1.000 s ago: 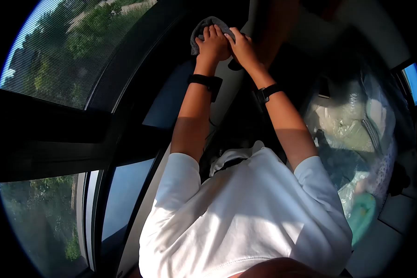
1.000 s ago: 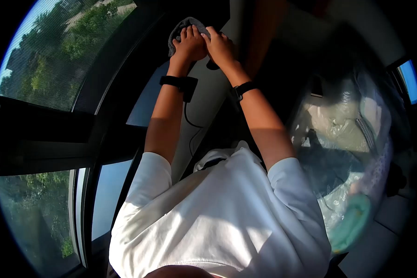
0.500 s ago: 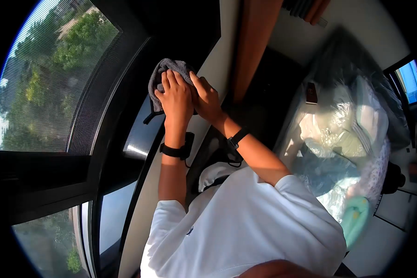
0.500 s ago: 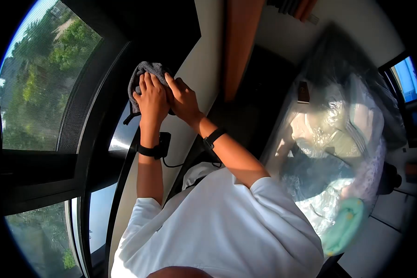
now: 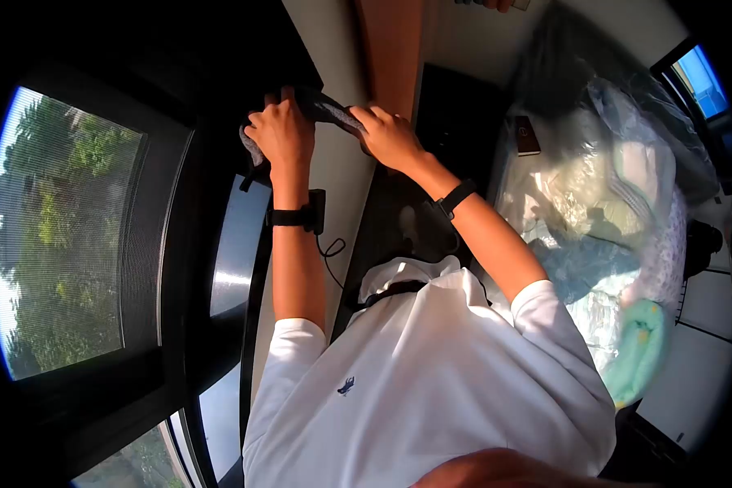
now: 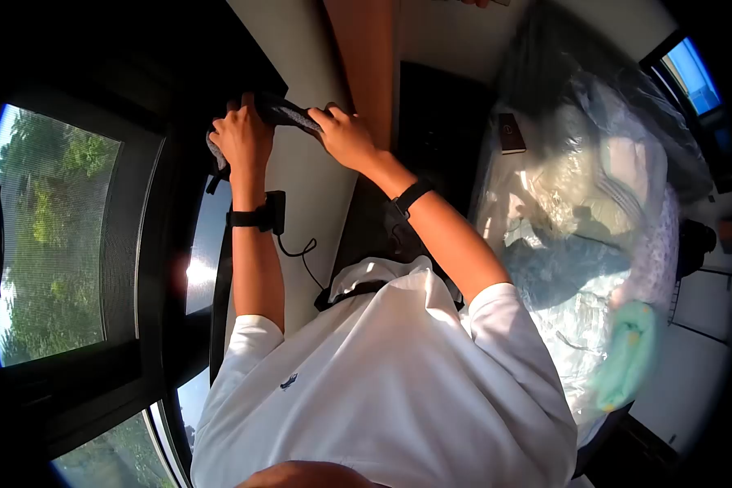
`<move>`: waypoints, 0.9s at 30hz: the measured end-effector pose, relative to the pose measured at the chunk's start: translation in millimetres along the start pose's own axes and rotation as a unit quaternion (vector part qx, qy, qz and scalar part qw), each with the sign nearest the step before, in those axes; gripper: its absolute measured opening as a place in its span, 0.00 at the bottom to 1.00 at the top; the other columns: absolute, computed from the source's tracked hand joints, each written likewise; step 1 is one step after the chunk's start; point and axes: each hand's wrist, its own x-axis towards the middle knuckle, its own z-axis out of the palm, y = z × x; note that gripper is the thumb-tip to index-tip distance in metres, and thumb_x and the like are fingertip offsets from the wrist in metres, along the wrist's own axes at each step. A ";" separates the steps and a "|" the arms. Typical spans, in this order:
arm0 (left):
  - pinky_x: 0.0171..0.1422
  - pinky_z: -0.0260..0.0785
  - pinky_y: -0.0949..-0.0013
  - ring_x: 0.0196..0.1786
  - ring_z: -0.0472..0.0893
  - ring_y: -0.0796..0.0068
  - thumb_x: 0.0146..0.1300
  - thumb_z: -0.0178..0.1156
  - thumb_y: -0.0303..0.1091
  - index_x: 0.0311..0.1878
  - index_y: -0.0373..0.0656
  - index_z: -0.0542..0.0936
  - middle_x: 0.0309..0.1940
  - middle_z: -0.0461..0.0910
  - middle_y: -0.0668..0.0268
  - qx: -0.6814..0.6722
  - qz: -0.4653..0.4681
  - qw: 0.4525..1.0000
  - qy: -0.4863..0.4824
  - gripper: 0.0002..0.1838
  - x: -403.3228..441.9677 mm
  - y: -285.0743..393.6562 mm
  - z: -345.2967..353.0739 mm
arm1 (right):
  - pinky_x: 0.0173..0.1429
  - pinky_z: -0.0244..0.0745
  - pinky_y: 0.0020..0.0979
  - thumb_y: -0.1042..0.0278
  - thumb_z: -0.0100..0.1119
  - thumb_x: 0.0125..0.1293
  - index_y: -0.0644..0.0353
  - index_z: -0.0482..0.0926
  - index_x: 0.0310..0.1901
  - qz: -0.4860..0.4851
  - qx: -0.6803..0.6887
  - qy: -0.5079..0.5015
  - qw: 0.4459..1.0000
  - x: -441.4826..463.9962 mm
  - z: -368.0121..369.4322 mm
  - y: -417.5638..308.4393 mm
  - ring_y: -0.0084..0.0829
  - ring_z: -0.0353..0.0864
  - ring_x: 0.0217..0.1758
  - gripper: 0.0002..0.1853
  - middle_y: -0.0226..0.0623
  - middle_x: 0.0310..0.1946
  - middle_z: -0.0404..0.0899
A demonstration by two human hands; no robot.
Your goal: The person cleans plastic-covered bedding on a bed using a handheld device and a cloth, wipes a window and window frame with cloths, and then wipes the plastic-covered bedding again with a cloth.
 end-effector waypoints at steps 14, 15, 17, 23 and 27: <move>0.67 0.68 0.55 0.63 0.75 0.46 0.73 0.56 0.40 0.57 0.33 0.77 0.59 0.77 0.49 -0.128 0.003 0.972 -0.199 0.20 -22.0 -42.7 -45.4 | 0.19 0.75 0.30 0.66 0.65 0.61 0.33 0.80 0.58 -0.213 0.147 0.055 0.964 75.4 35.2 -30.2 0.30 0.78 0.20 0.23 0.38 0.38 0.76; 0.67 0.67 0.54 0.61 0.75 0.45 0.71 0.58 0.38 0.54 0.32 0.78 0.55 0.78 0.48 -0.122 0.007 0.976 -0.183 0.18 -22.6 -41.9 -43.7 | 0.22 0.77 0.31 0.65 0.66 0.61 0.32 0.82 0.57 -0.196 0.130 0.011 0.972 72.4 35.1 -26.2 0.30 0.79 0.22 0.22 0.38 0.40 0.77; 0.63 0.69 0.54 0.56 0.77 0.47 0.68 0.61 0.35 0.50 0.32 0.79 0.51 0.79 0.49 -0.106 0.027 0.973 -0.205 0.16 -11.8 -37.3 -55.2 | 0.28 0.81 0.34 0.67 0.66 0.61 0.31 0.78 0.62 -0.168 0.164 -0.045 0.971 70.2 20.2 -24.0 0.34 0.81 0.25 0.27 0.38 0.41 0.77; 0.34 0.72 0.61 0.27 0.79 0.56 0.54 0.71 0.28 0.29 0.31 0.81 0.28 0.81 0.55 -0.244 0.066 0.962 -0.103 0.10 6.2 -5.8 -51.9 | 0.39 0.82 0.39 0.69 0.65 0.60 0.35 0.75 0.64 -0.152 0.185 -0.156 0.958 69.4 -17.0 13.5 0.39 0.84 0.37 0.29 0.36 0.43 0.79; 0.29 0.65 0.60 0.23 0.73 0.54 0.56 0.73 0.32 0.25 0.32 0.76 0.23 0.75 0.54 -0.342 0.065 0.925 -0.152 0.16 14.3 48.0 -11.3 | 0.43 0.81 0.37 0.69 0.65 0.59 0.40 0.77 0.60 -0.125 0.147 -0.187 0.963 82.1 -59.2 57.4 0.40 0.84 0.38 0.25 0.35 0.41 0.79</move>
